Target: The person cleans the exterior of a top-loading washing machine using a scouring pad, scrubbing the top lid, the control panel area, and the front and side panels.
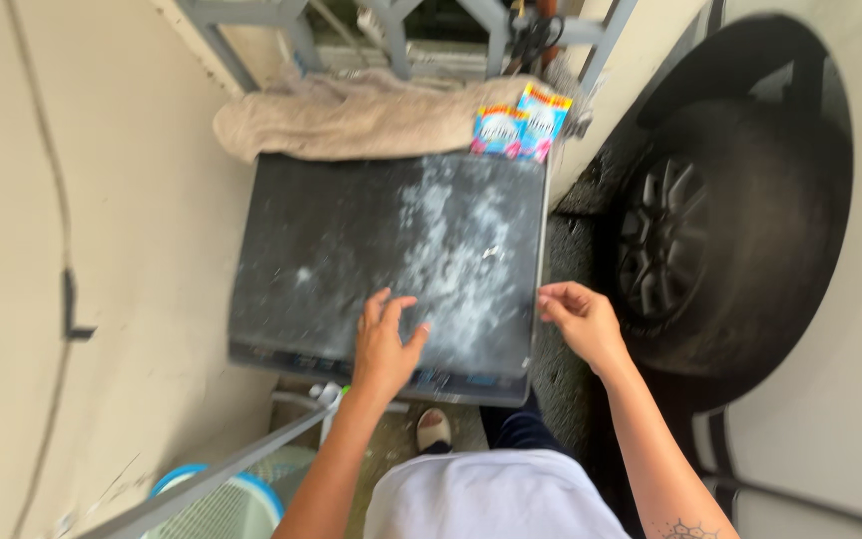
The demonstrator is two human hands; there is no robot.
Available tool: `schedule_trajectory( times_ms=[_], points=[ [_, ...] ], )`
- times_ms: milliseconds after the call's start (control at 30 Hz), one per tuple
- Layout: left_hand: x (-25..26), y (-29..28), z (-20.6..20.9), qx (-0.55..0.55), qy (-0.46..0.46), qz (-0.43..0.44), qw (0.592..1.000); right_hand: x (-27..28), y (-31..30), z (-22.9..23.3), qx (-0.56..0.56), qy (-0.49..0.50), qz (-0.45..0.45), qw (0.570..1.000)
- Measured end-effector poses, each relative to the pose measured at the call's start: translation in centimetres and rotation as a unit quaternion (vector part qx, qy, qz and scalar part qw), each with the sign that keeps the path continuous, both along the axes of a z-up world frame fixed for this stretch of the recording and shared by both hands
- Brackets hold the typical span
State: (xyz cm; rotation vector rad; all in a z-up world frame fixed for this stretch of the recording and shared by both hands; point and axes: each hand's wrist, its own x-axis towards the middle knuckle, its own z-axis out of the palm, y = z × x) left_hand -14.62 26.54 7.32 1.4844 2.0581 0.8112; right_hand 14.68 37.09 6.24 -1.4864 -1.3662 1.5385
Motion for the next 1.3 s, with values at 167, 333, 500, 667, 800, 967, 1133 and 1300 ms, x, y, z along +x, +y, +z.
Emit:
schedule_trajectory(
  times_ms=[167,333,500,667,800,967,1133,1300],
  points=[
    [1.4,9.2,0.3,0.043,0.020,0.035,0.998,3.2,12.9,-0.6,0.066,0.039,-0.019,0.997],
    [0.4,18.9,0.2,0.061,0.034,0.099,0.993,4.3,23.6,1.1,0.131,-0.035,0.010,0.991],
    [0.4,23.1,1.8,0.110,0.043,0.138,0.983,4.8,29.6,-0.4,0.194,-0.150,0.018,0.969],
    [3.2,21.8,2.6,0.084,-0.002,0.149,0.985,2.9,35.1,-5.2,0.326,-0.223,-0.065,0.916],
    [5.2,19.5,2.4,0.127,0.024,0.134,0.982,0.7,37.2,-6.5,0.211,-0.288,-0.015,0.934],
    [6.4,16.2,3.8,0.033,-0.031,0.189,0.981,1.4,34.5,-3.3,0.355,-0.178,-0.137,0.908],
    [5.6,11.4,3.6,0.039,-0.058,0.194,0.979,4.3,23.1,2.9,0.413,-0.126,-0.095,0.897],
    [4.3,5.9,1.3,0.041,-0.061,0.190,0.979,-0.5,8.1,2.8,0.360,-0.191,0.249,0.879]
  ],
)
